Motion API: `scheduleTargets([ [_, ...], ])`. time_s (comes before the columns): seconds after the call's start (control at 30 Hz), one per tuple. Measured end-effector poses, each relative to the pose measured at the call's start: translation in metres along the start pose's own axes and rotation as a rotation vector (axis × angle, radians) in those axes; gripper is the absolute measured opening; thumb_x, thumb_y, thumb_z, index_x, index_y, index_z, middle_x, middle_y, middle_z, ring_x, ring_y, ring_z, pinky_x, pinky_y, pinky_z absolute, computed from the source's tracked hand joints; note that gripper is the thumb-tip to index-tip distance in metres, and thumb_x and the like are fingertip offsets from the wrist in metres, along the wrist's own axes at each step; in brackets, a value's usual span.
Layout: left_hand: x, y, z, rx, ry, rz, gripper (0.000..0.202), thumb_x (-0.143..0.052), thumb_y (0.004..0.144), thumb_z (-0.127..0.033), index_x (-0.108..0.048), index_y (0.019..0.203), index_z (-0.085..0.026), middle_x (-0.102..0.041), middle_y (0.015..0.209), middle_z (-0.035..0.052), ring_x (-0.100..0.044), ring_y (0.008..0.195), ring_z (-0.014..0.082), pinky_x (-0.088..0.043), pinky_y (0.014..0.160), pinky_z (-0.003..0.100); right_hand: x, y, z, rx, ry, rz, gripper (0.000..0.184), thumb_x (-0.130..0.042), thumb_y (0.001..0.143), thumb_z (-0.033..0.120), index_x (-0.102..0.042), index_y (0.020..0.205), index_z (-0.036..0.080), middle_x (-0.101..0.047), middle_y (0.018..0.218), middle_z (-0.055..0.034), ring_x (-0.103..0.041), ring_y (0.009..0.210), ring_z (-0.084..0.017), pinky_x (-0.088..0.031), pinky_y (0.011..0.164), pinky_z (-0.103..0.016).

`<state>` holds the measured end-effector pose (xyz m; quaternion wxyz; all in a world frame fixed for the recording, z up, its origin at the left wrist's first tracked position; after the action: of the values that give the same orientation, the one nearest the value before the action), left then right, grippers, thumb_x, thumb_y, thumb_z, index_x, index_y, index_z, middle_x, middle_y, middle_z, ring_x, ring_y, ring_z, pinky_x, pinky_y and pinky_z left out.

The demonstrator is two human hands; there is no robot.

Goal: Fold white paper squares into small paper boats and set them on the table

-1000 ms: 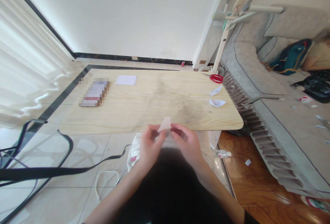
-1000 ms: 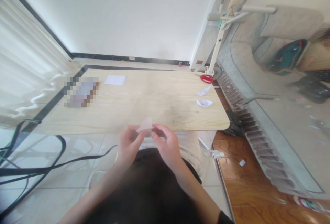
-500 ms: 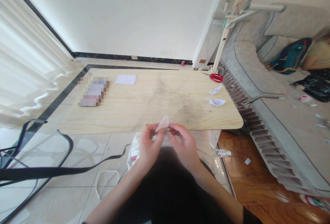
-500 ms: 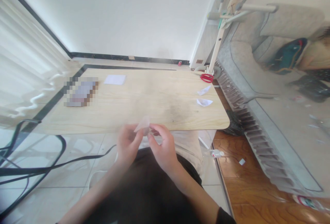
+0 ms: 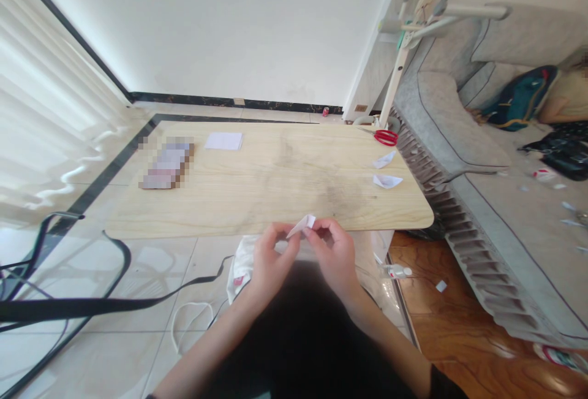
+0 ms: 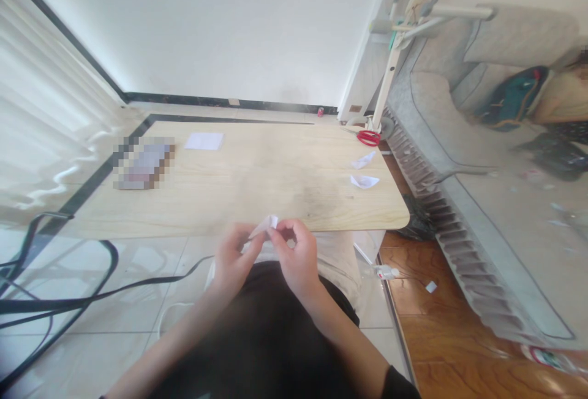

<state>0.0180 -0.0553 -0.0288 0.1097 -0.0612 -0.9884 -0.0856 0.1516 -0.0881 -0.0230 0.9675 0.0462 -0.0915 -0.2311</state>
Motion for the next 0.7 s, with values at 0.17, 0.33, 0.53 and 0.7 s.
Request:
scheduleTargets([
  [0.17,0.0016,0.0002,0.0007,-0.02,0.053,0.023,0.012,-0.064,0.083,-0.025,-0.072,0.089,-0.019,-0.076,0.082,0.0036,-0.069,0.078,0.0193,-0.051,0.073,0.029,0.0035,-0.0005,0.0033,0.118,-0.108,-0.015,0.005,-0.065,0.085,0.027,-0.065,0.082,0.022,-0.068,0.078,-0.0025,-0.063,0.073,-0.019,-0.051,0.071,-0.032],
  [0.33,0.0009,0.0004,0.0038,-0.021,0.056,0.059,0.014,-0.061,0.087,-0.027,-0.073,0.089,-0.019,-0.076,0.084,0.0038,-0.07,0.081,0.0196,-0.052,0.076,0.029,0.004,-0.0036,0.0095,0.277,-0.21,-0.044,0.006,-0.061,0.087,0.024,-0.063,0.082,0.024,-0.068,0.08,-0.004,-0.062,0.074,-0.02,-0.052,0.071,-0.034],
  [0.53,0.0012,-0.0007,0.0013,-0.111,0.132,0.026,0.015,-0.064,0.084,-0.024,-0.076,0.093,-0.022,-0.078,0.085,0.0036,-0.072,0.079,0.0207,-0.053,0.073,0.029,0.0031,-0.0037,0.0064,0.246,-0.217,-0.052,0.005,-0.063,0.084,0.024,-0.06,0.081,0.023,-0.065,0.073,-0.0011,-0.06,0.067,-0.018,-0.051,0.066,-0.031],
  [0.7,0.0011,-0.001,0.0,-0.135,0.153,0.016,0.016,-0.064,0.084,-0.022,-0.077,0.093,-0.023,-0.079,0.086,0.004,-0.073,0.081,0.0222,-0.054,0.075,0.03,0.0025,-0.0017,0.0007,0.15,-0.178,0.013,0.006,-0.064,0.082,0.024,-0.058,0.079,0.022,-0.062,0.069,0.0005,-0.06,0.065,-0.017,-0.049,0.064,-0.029],
])
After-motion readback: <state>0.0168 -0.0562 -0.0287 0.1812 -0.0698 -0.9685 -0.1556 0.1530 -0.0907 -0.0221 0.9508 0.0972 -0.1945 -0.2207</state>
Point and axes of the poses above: each hand's wrist, its own y-axis towards the middle knuckle, its own x-axis out of the back of the hand, z = x × y, the point moved 2 cm from there along y, towards the middle knuckle
